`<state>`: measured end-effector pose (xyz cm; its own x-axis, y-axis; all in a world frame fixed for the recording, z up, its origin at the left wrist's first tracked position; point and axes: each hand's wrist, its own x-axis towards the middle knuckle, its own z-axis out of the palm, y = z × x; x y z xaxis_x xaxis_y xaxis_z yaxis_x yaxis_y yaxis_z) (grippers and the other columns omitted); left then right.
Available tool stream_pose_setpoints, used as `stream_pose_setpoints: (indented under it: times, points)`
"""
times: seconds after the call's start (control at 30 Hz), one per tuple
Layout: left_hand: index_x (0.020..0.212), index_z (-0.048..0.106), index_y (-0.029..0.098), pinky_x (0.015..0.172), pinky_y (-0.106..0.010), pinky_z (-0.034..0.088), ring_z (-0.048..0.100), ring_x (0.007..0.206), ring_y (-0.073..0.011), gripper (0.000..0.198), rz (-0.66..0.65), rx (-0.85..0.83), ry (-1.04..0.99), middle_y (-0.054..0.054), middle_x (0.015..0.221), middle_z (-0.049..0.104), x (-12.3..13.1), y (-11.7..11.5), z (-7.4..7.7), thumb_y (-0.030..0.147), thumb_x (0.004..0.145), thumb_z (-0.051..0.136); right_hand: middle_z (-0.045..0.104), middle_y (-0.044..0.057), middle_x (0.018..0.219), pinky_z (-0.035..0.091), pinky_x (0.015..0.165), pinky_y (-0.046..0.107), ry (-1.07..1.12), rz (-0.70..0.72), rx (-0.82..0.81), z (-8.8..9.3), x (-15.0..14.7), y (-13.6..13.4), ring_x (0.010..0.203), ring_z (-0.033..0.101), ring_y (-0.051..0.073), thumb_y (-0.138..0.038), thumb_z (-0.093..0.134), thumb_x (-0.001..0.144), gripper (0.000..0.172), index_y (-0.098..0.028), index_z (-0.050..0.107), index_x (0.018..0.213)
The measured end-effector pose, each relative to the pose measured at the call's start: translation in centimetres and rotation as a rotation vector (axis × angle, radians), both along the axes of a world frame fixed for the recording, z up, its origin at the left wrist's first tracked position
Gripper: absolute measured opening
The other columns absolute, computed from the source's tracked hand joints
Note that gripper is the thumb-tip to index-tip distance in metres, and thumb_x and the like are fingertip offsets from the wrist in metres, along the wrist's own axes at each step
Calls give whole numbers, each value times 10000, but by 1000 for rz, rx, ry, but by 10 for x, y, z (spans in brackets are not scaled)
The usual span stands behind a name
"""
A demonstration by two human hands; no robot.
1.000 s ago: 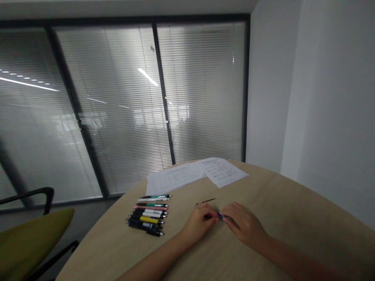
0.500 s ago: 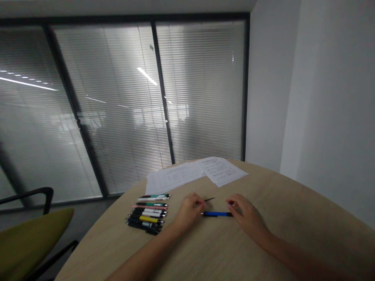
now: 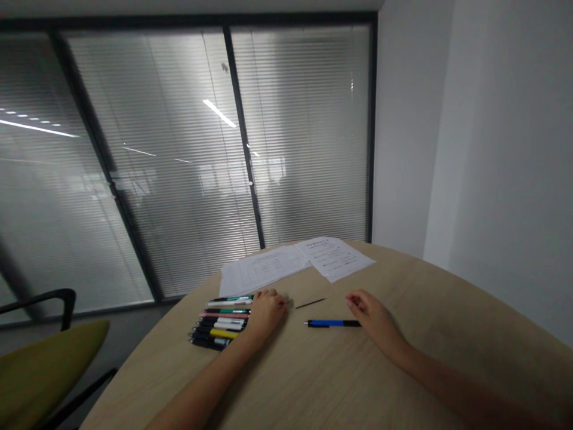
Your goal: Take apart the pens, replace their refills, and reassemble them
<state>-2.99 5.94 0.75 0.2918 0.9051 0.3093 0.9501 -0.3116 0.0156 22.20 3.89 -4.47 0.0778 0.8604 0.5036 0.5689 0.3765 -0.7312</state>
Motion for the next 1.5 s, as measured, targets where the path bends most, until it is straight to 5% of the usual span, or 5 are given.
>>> stream_pose_setpoints:
  times: [0.63,0.9,1.27,1.5]
  points:
    - [824,640,178,780,-308,327,533,878,-204,203,38,15,99,-68,890,616,5,-4,2,223,790,445,642,64,768,459,684,287,168,43,-149,-2,2,5,744,599,177,-344,464,718,181,-194,552,764]
    - [844,632,167,780,-299,335,536,889,-198,218,63,24,22,-74,920,618,-2,-1,3,183,796,419,618,24,618,448,525,262,151,6,-198,-3,6,4,566,586,164,-385,423,743,227,-197,550,746]
    - [820,640,173,741,-240,358,552,837,-161,198,-52,23,-69,-39,865,617,-7,5,0,143,779,449,643,63,822,464,674,280,-46,-6,-140,-18,11,19,753,607,164,-274,398,764,237,-181,542,928]
    - [880,621,161,788,-265,346,521,889,-171,216,-74,52,-84,-62,927,574,-8,4,-6,127,784,430,635,62,773,441,662,285,-290,36,-122,-1,23,33,723,585,178,-257,410,770,201,-176,582,838]
